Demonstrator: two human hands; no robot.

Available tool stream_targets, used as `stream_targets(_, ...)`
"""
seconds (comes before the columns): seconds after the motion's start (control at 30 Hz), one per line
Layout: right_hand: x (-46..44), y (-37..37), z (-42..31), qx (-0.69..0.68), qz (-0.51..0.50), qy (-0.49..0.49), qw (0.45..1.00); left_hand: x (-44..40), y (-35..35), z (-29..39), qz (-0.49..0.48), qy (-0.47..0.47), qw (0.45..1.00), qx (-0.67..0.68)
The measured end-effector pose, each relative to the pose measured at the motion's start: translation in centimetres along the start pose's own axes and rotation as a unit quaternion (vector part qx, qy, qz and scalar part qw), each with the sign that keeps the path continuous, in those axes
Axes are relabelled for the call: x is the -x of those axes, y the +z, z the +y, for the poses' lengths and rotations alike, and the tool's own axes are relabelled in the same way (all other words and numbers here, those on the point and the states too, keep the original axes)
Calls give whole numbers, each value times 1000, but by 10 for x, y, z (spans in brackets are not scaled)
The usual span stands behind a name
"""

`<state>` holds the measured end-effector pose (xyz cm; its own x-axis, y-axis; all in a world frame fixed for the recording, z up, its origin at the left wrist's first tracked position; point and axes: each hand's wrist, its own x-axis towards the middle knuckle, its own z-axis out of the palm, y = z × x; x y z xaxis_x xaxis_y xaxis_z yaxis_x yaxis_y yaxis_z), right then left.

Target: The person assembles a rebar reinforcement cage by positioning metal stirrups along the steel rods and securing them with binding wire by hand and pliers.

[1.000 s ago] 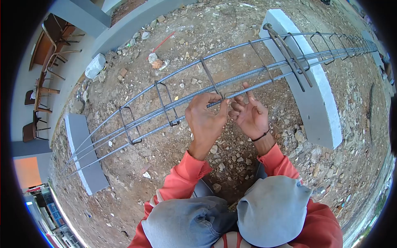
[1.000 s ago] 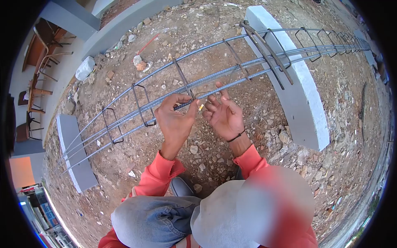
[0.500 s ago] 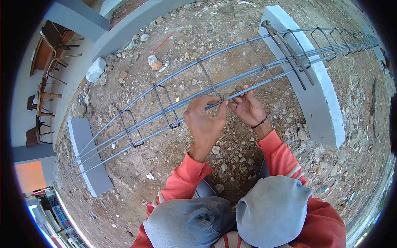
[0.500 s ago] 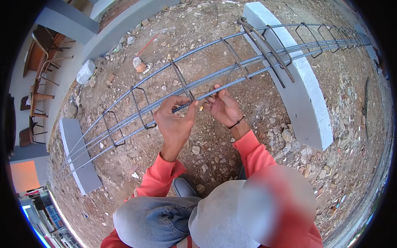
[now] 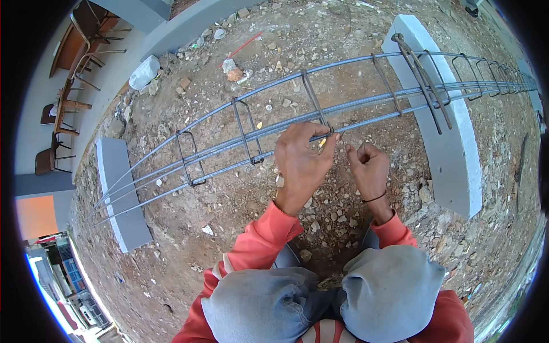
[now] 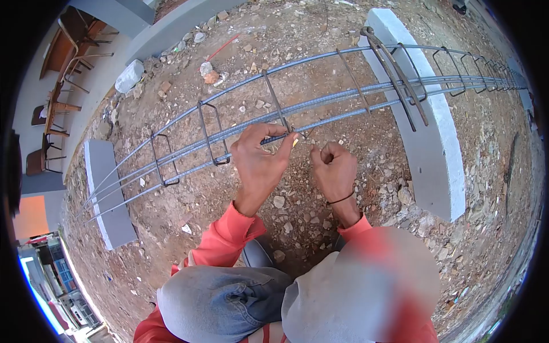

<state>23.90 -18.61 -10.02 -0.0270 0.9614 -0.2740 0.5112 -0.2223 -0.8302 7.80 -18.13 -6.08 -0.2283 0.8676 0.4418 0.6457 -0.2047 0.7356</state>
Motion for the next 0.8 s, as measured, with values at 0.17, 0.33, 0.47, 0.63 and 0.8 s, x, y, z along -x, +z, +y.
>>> stream_targets(0.17, -15, 11, -6, 152, 188, -379, 893, 3, 3, -3, 15, -4, 999, 30)
stream_targets(0.33, -29, 15, 2, -10, 51, -314, 948, 4, 5, -8, 31, 41, 998, 31)
stream_targets(0.47, -11, 2, -12, 116, 37, -311, 943, 10, 11, -18, 56, 108, 992, 36)
stream_targets(0.63, 33, -6, -38, 127, 119, -324, 930, 17, 8, -30, 72, 253, 964, -39)
stream_targets(0.8, 40, -10, -77, 253, 42, -298, 919, 19, -6, -34, 20, 287, 955, -72)
